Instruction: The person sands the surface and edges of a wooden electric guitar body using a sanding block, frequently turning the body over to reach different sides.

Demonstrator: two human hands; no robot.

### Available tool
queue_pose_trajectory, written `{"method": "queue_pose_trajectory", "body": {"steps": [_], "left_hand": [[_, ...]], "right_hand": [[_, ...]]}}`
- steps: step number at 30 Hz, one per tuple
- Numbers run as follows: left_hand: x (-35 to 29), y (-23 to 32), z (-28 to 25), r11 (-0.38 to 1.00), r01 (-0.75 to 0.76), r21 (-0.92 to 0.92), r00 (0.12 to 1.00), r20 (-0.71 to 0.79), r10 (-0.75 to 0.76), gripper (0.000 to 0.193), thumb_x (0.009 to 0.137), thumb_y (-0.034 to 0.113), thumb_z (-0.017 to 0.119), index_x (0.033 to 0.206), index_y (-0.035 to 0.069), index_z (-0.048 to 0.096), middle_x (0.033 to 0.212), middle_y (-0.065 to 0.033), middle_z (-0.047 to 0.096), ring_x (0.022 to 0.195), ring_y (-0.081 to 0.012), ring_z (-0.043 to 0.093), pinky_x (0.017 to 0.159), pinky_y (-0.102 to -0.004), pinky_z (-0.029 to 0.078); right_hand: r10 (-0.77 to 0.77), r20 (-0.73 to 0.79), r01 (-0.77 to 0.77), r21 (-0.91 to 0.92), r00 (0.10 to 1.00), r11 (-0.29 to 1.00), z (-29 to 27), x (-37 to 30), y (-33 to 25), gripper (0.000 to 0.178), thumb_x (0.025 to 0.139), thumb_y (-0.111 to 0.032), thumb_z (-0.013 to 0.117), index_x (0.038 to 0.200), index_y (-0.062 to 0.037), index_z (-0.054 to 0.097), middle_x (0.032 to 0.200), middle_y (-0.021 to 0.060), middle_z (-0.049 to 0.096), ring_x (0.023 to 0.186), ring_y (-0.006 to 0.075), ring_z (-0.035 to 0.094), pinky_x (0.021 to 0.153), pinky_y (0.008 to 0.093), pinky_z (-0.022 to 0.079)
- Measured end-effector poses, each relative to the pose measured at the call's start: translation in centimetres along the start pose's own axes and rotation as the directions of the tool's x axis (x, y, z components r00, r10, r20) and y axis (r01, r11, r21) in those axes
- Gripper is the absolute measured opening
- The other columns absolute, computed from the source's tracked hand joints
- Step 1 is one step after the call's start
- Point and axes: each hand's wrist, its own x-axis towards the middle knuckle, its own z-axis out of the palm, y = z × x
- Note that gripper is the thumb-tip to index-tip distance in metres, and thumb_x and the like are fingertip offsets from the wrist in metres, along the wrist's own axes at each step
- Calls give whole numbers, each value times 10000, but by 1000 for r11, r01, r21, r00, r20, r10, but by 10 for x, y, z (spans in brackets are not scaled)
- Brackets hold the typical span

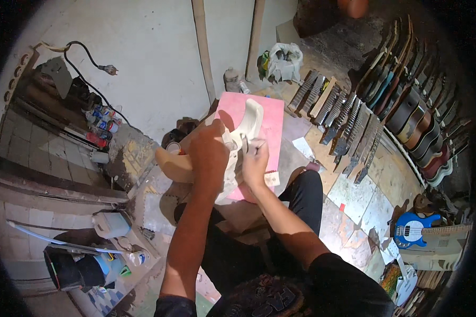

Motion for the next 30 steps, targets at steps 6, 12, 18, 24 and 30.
{"method": "queue_pose_trajectory", "body": {"steps": [6, 12, 18, 24, 30], "left_hand": [[-1, -6, -2, 1000, 2, -20, 999, 34, -1, 307, 723, 26, 685, 1024, 84, 670, 936, -192, 734, 930, -436, 698, 793, -513, 543], [1, -1, -2, 999, -15, 45, 1000, 13, 14, 299, 722, 23, 683, 1015, 82, 666, 937, -185, 736, 935, -439, 695, 802, -513, 541], [-1, -4, -9, 998, -54, 12, 998, -24, 55, 254, 743, 37, 690, 993, 75, 657, 921, -193, 724, 927, -444, 691, 788, -515, 535], [4, -17, -2, 999, -31, 20, 999, -11, 31, 219, 756, 71, 726, 958, 62, 643, 891, -193, 706, 897, -434, 688, 734, -502, 519], [6, -12, 3, 997, -79, 4, 996, -36, 79, 273, 742, 133, 793, 921, 43, 607, 846, -200, 692, 868, -441, 690, 716, -498, 520]], "right_hand": [[162, 40, -162, -3, 986, 987, -9, 5, -16, 92, 949, -67, 694, 945, -36, 607, 837, 19, 577, 751, 94, 497, 673, 298, 435], [196, 139, -193, -34, 971, 981, -21, 16, -13, 148, 958, -58, 686, 893, -45, 554, 833, 18, 535, 786, 110, 482, 726, 281, 426], [220, 188, -217, -37, 957, 976, -21, 17, -7, 92, 959, -60, 658, 930, -28, 577, 786, 15, 576, 726, 108, 522, 661, 309, 449], [417, 445, -481, 37, 793, 876, -42, -5, -31, 107, 961, -69, 668, 931, -61, 566, 800, -5, 577, 719, 94, 548, 619, 276, 457], [-142, 570, 326, -234, 809, 916, -75, 17, -28, 558, 859, -160, 743, 1375, -64, 550, 1108, 153, 602, 955, 279, 604, 821, 413, 484]]}}
